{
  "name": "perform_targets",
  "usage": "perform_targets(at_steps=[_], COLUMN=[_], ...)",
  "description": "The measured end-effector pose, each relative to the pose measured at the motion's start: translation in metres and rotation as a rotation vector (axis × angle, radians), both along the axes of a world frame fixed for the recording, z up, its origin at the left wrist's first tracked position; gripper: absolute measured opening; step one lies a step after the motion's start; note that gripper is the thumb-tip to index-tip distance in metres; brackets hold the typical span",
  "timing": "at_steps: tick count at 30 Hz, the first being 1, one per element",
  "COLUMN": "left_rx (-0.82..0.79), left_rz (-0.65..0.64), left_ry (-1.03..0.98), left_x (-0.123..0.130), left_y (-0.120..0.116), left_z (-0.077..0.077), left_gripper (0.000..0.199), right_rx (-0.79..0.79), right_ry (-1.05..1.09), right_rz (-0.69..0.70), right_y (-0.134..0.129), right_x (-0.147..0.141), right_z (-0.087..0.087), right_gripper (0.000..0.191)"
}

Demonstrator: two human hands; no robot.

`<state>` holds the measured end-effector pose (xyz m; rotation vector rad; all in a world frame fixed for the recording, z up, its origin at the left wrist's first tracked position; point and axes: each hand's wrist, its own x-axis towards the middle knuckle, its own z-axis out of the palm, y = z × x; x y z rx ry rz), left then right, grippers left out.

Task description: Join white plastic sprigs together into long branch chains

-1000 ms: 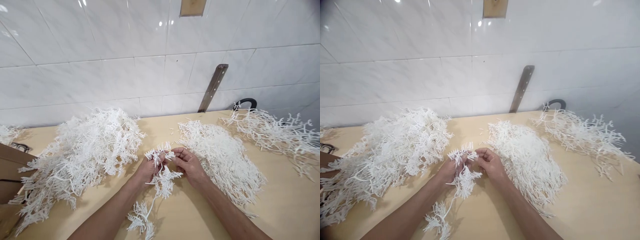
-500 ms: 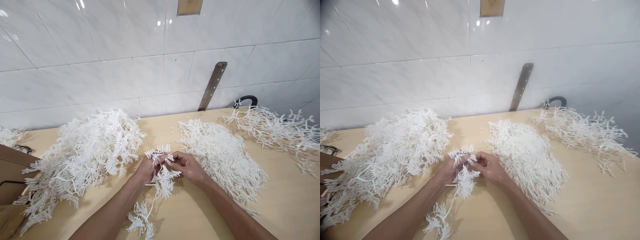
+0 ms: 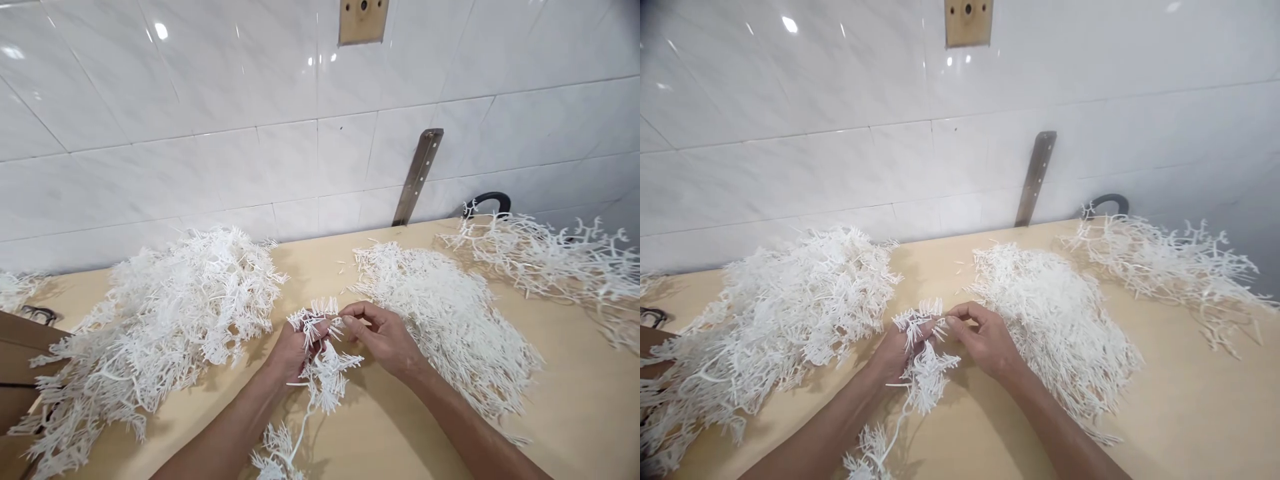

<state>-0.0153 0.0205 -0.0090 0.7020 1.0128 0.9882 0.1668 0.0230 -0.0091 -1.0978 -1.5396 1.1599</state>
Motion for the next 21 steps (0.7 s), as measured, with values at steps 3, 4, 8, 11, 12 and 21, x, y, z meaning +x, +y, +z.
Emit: perform_targets(at_steps=[3, 4, 8, 11, 12, 21], left_rx=[-0.007, -0.011, -0.015, -0.011, -0.013, -0.035], left_rz=[-0.002, -0.009, -0.033, -0.073, -0.105, -0.120], left_ry=[-0.006, -0.013, -0.027, -0.023, -0.032, 0.045], left_x=[0.000, 0.000, -0.002, -0.004, -0.004, -0.004], left_y=[0.001, 0.001, 0.002, 0.000, -0.001, -0.006], left_z=[-0.001, -0.001, -0.003, -0.001, 0.000, 0.016], left_gripper=[0.044, 0.044, 0.042, 0.038, 0.037, 0.051], right_rx=[0.009, 0.003, 0.003, 0.027, 0.031, -0.067], right_ry=[0.007, 0.012, 0.011, -0.026, -0.031, -0.002], right_rz=[-0.002, 0.000, -0.020, -0.053, -0.057, -0.020], right_y=[-0.002, -0.002, -0.005, -0.004, -0.004, -0.002], right_x=[-0.002, -0.003, -0.006, -0.006, -0.006, -0.005], right_z=[-0.001, -0.001, 0.000, 0.001, 0.001, -0.007], right_gripper=[0.031, 0.031, 0.030, 0.029, 0.029, 0.036])
